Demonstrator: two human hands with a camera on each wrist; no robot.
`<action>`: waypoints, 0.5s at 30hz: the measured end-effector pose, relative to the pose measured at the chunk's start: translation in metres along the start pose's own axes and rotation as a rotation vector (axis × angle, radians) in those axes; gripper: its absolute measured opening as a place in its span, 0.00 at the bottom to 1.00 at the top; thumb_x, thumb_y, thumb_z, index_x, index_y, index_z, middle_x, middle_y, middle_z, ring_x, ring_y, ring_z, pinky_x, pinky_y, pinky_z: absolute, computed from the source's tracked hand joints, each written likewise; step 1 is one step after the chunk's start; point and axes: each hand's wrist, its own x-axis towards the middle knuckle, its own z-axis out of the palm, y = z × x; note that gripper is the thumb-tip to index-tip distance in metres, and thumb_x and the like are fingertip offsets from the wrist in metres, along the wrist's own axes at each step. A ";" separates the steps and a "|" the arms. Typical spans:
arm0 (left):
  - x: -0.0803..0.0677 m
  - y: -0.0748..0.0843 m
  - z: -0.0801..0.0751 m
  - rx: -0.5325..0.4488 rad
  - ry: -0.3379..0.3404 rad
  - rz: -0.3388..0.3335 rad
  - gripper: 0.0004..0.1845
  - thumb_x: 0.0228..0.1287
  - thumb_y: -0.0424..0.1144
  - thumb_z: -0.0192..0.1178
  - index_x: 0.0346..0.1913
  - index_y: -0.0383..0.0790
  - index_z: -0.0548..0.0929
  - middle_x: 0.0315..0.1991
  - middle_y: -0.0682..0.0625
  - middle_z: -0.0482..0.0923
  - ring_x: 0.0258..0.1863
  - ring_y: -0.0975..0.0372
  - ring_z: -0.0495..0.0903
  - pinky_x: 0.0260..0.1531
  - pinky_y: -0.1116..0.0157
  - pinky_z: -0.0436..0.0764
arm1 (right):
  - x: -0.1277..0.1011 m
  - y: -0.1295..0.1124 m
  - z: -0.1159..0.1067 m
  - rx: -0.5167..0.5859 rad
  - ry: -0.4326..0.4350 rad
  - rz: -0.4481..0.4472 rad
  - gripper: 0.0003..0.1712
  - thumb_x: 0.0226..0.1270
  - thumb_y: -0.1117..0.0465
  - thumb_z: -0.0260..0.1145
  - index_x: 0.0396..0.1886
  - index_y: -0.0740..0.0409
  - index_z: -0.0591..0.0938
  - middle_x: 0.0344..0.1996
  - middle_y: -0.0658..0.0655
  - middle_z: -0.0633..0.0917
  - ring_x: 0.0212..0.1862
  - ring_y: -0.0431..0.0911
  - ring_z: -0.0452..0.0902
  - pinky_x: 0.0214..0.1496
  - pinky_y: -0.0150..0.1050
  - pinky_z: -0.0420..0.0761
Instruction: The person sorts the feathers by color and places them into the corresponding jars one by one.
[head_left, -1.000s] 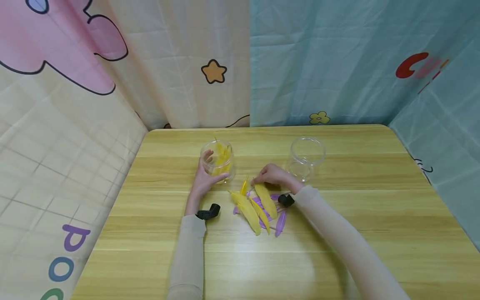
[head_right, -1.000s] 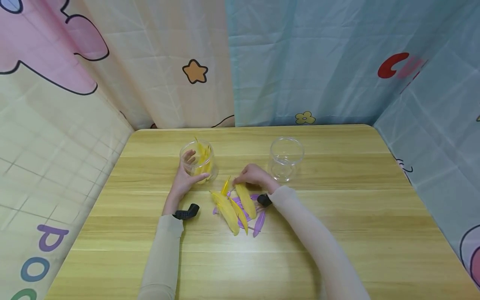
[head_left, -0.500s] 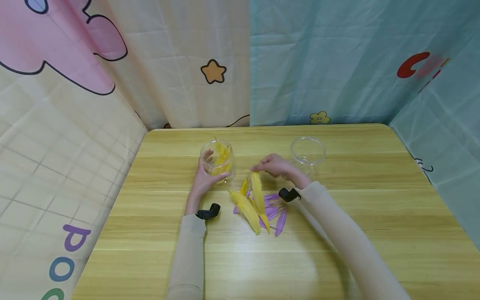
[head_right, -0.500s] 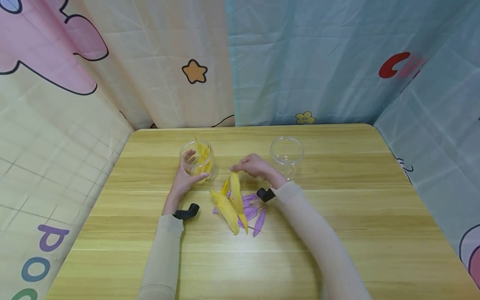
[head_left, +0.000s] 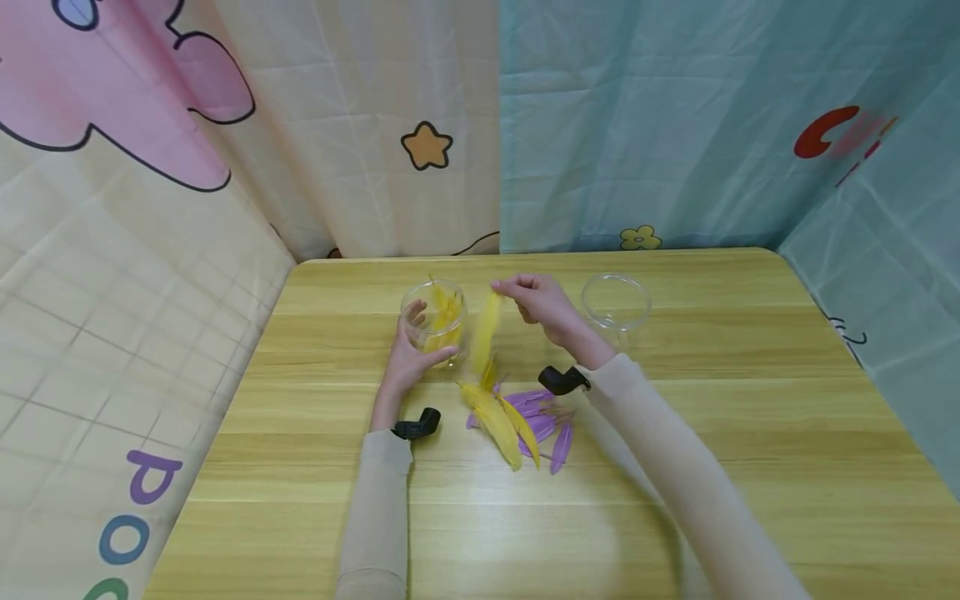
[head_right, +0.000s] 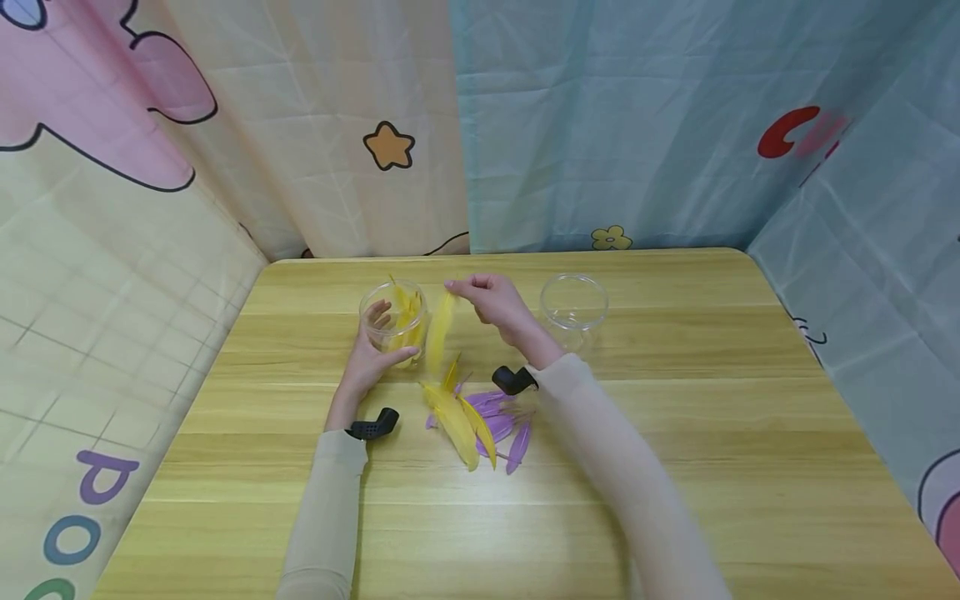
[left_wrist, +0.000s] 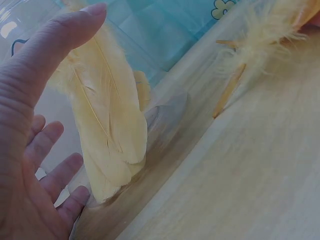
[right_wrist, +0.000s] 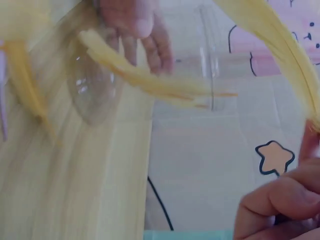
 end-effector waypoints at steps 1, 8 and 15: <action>0.000 0.000 0.000 -0.003 -0.002 -0.001 0.53 0.47 0.31 0.74 0.72 0.35 0.50 0.71 0.40 0.52 0.69 0.46 0.51 0.64 0.48 0.55 | 0.001 -0.003 0.003 0.043 0.019 -0.022 0.16 0.61 0.47 0.68 0.29 0.55 0.83 0.09 0.48 0.58 0.13 0.41 0.47 0.19 0.36 0.51; -0.001 0.000 -0.001 -0.010 -0.004 -0.019 0.53 0.47 0.32 0.74 0.72 0.37 0.50 0.71 0.44 0.52 0.69 0.49 0.52 0.64 0.50 0.57 | 0.008 -0.017 0.025 0.299 0.163 -0.203 0.10 0.62 0.51 0.68 0.31 0.53 0.84 0.08 0.47 0.62 0.10 0.40 0.47 0.15 0.33 0.50; -0.002 0.000 -0.001 -0.001 0.001 -0.039 0.54 0.47 0.34 0.75 0.72 0.39 0.50 0.71 0.45 0.53 0.69 0.50 0.53 0.64 0.52 0.57 | 0.017 -0.008 0.041 0.209 0.287 -0.271 0.12 0.61 0.51 0.69 0.32 0.55 0.85 0.10 0.46 0.65 0.13 0.39 0.54 0.16 0.32 0.55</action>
